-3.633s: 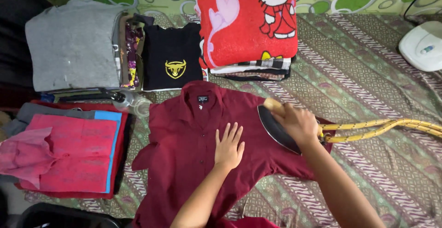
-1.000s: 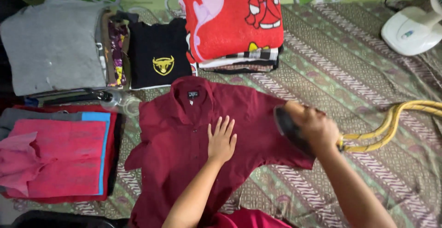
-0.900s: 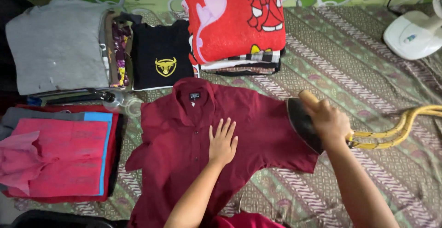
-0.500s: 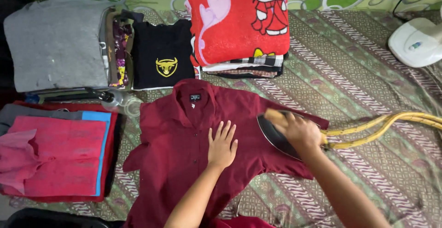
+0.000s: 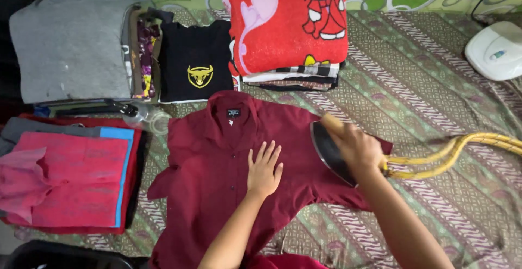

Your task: The person takes a maroon shirt from a laundry basket and lays it on a patterned surface. They use an iron to smooth the shirt, repeatedly flipping it over and adjusting the sleeves and body. The person also buttons the shirt during the process.

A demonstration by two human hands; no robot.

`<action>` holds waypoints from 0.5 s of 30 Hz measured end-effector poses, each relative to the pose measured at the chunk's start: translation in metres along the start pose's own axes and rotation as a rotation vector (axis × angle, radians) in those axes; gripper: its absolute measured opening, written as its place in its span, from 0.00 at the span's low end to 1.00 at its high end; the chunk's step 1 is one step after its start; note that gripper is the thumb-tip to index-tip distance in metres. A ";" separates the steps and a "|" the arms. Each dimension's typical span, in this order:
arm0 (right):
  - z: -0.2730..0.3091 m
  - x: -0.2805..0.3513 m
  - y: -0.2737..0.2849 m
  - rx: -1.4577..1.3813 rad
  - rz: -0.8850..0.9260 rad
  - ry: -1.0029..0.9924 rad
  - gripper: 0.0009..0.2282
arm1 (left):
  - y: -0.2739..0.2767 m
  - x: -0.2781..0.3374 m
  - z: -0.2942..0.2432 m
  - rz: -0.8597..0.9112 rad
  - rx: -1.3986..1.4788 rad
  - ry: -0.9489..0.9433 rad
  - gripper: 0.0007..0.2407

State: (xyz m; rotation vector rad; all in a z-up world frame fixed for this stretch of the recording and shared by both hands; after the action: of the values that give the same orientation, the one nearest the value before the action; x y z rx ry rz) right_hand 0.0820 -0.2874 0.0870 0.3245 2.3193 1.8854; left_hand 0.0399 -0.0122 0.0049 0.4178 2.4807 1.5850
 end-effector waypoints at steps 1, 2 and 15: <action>-0.022 -0.006 -0.031 0.000 0.008 -0.006 0.23 | -0.002 0.000 0.000 0.009 0.001 -0.004 0.22; -0.040 -0.010 -0.059 0.074 -0.074 0.086 0.18 | -0.002 0.001 0.001 -0.005 0.002 -0.012 0.22; -0.223 0.050 -0.050 0.266 0.223 -0.551 0.36 | 0.001 0.002 -0.002 -0.166 0.015 -0.067 0.23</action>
State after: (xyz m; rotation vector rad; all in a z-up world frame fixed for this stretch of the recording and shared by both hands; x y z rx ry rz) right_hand -0.0239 -0.4958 0.0864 1.0249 2.1948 1.3226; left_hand 0.0371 -0.0132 0.0068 0.2543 2.4097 1.4650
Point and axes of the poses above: each hand's wrist, its own x-axis away from the middle knuckle, its own y-axis out of the back of the hand, z = x × y, the point moved 4 cm from there along -x, towards the middle knuckle, and after that the axes turned 4 degrees about x, right-handed, at the moved point
